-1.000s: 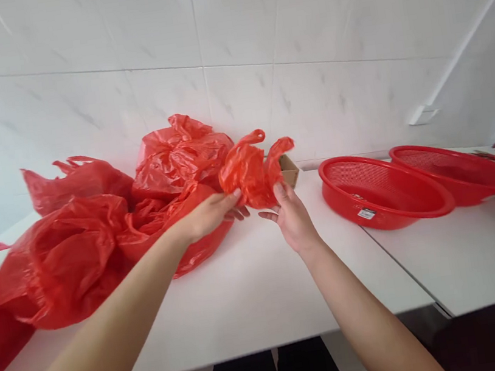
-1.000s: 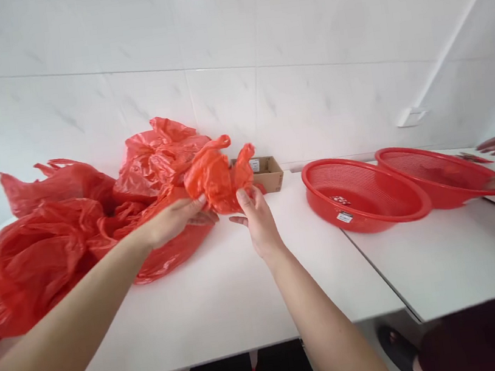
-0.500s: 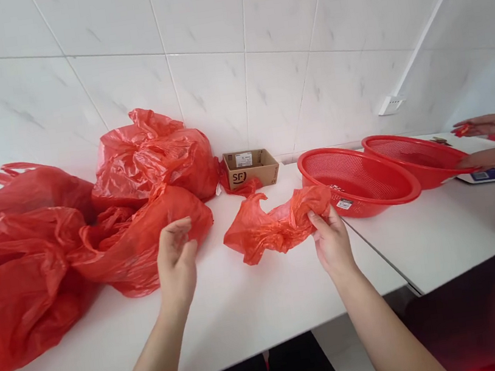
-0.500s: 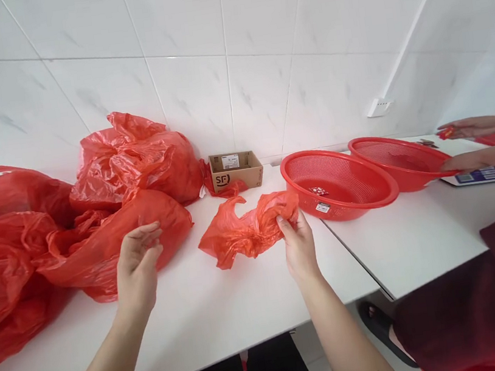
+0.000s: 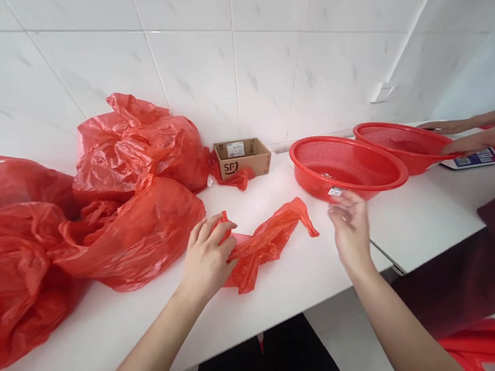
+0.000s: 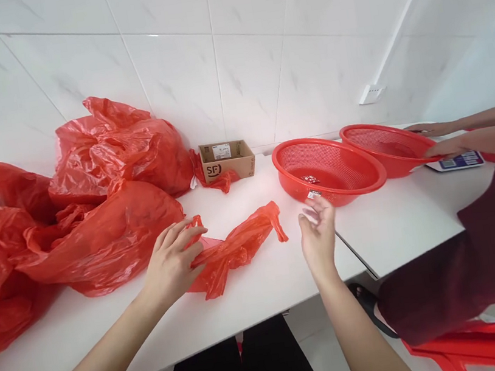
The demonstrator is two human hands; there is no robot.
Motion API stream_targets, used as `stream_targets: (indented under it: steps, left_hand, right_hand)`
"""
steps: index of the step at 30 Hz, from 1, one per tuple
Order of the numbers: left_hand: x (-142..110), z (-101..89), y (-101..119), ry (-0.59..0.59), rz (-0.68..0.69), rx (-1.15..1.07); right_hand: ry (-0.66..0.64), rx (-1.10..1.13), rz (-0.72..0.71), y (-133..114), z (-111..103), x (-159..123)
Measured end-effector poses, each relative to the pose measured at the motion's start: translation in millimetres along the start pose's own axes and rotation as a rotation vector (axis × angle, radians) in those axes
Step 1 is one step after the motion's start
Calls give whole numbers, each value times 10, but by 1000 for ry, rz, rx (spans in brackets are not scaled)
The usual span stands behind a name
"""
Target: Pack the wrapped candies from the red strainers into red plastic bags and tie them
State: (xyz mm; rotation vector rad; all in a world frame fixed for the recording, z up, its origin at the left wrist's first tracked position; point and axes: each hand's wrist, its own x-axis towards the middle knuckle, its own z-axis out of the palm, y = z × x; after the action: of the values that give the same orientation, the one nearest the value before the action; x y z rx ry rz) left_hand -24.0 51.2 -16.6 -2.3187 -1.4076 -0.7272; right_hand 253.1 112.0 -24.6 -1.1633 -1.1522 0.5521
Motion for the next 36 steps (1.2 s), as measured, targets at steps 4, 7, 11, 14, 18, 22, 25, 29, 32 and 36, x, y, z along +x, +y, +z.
stream_targets:
  steps: [4,7,11,14,18,22,25,29,32,36]
  left_hand:
    - [28,15,87,15,100,5]
    - [81,-54,155,44,182,23]
    - [54,-235,102,-33,314,57]
    - [-46,-306,-63,-208,296,95]
    - [-126,-287,-191,-331,95,176]
    - [5,-280,-41,-296,-145,183]
    - [98,-262,69,-253,-293,192]
    - [14,-149,46,-247,-405,120]
    - [-110,-45,-6,-206,-451,59]
    - [-181,35,-29,-103,-452,1]
  right_hand:
    - [-447,-191,-422,-525,112,-245]
    - [-1044,-445,-414,-664,305,-374]
    - [-1212,-651,-344,-432,342,-227]
    - [-1138,-825,-311,-264,201,89]
    - [-1022,-963,-304,-243,43,393]
    - [-1214,-656,-221,-369,5,447]
    - [-901,-576,-305,-410,-40,655]
    - [-483,-1094,-384,-244,-184,1114]
    - [-545,-1270,-276,-97,-211,1226]
    - [-572,-1204,-313,-108,14,1012]
